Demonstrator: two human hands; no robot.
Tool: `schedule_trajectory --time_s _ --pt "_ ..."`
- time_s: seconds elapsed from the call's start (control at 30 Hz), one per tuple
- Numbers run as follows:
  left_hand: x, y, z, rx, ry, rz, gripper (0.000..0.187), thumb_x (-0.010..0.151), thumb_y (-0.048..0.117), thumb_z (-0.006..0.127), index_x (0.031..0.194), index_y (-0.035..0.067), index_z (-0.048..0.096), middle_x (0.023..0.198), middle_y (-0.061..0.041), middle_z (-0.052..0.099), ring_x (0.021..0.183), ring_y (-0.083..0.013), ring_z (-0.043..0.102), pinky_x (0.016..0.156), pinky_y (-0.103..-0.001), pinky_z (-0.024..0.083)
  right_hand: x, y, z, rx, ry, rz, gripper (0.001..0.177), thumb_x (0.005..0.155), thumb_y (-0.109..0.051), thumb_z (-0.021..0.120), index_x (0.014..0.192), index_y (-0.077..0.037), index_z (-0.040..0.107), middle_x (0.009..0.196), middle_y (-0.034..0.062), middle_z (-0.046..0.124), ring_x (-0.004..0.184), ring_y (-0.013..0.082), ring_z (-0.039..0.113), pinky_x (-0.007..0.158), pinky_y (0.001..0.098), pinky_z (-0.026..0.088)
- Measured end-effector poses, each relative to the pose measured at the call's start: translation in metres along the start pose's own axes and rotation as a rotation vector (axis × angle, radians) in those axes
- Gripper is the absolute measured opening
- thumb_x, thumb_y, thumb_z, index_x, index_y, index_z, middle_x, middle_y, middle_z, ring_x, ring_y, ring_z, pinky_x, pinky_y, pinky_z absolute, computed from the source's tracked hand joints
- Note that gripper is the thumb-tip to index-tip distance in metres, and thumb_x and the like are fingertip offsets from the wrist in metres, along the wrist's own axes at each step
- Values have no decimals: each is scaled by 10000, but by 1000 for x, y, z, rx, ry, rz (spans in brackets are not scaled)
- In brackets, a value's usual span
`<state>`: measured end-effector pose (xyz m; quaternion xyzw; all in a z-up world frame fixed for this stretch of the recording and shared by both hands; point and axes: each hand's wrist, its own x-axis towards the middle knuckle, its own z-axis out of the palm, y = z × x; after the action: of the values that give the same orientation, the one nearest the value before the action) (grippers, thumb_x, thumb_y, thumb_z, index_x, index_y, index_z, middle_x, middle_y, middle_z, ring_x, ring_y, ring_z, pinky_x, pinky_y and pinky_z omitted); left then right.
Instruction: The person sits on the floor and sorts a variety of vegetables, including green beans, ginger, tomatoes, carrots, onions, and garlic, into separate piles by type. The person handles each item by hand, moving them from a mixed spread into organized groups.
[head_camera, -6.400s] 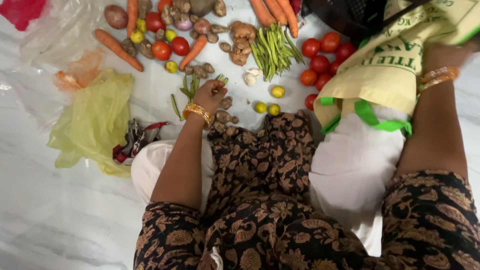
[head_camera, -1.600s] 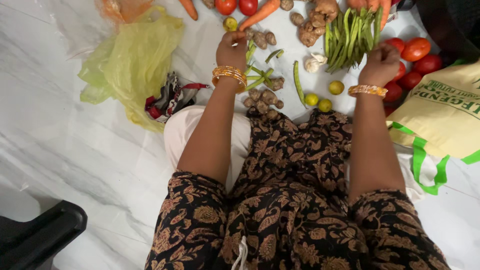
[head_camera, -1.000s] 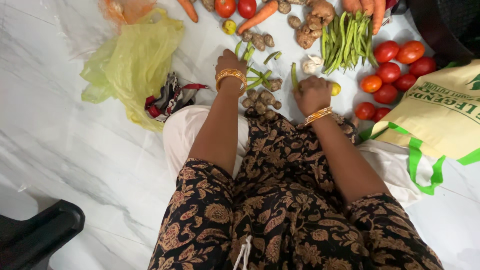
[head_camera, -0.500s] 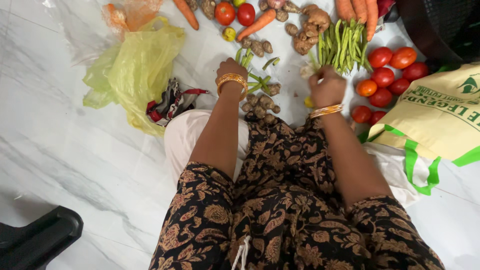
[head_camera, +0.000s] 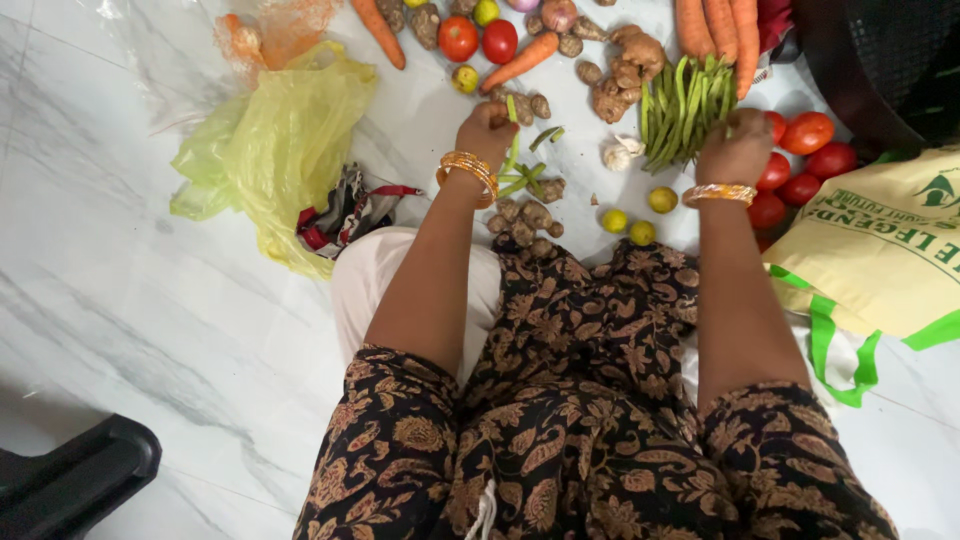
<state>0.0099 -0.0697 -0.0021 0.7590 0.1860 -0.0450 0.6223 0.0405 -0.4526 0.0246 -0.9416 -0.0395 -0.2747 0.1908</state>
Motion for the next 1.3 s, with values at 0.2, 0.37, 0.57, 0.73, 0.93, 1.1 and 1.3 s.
schedule_trajectory --time_s 0.2,0.37,0.57,0.73,0.93,1.1,1.3 --pt "-13 5 31 -286 -233 -112 178 894 111 750 1007 5 663 890 -76 740 728 -126 704 603 -281 579 -41 -100 9 702 -410 243 95 975 -17 707 1065 -17 734 964 59 727 806 138 650 736 268 538" --pt "-35 9 54 -323 -323 -111 149 907 88 730 1015 3 672 864 -93 746 699 -128 690 598 -274 570 -68 -148 11 797 -572 430 143 988 -39 692 1121 -18 739 963 14 742 812 70 646 739 231 531" --pt "-27 3 59 -316 -266 -110 192 834 99 759 1010 63 691 922 -53 739 755 -127 696 613 -301 591 -71 -103 29 843 -554 514 140 978 28 634 1046 -67 709 947 -1 719 811 67 644 754 227 544" --pt "0 -5 4 194 276 47 150 875 158 720 1000 79 699 977 -132 765 911 -296 736 847 -401 580 -30 -11 48 861 -59 405 212 906 164 622 1006 -10 687 984 43 710 892 106 659 828 248 561" --pt "-14 17 -16 466 285 -357 333 864 228 689 1165 113 604 1209 -165 631 1080 -379 655 906 -477 535 -8 60 43 462 115 518 78 940 50 658 948 -22 689 865 23 729 733 110 647 684 253 550" --pt "-17 22 -13 580 202 -397 268 923 240 645 1144 95 602 1243 -166 611 1119 -386 646 924 -488 533 -16 81 59 338 90 527 64 955 5 658 913 5 707 854 80 723 719 178 639 667 314 532" --pt "-11 15 -9 683 192 -420 251 990 221 545 1149 47 633 1205 -206 668 1080 -393 691 895 -478 572 -27 66 49 189 13 301 147 860 25 773 991 -28 732 1002 133 684 800 260 691 721 356 568"
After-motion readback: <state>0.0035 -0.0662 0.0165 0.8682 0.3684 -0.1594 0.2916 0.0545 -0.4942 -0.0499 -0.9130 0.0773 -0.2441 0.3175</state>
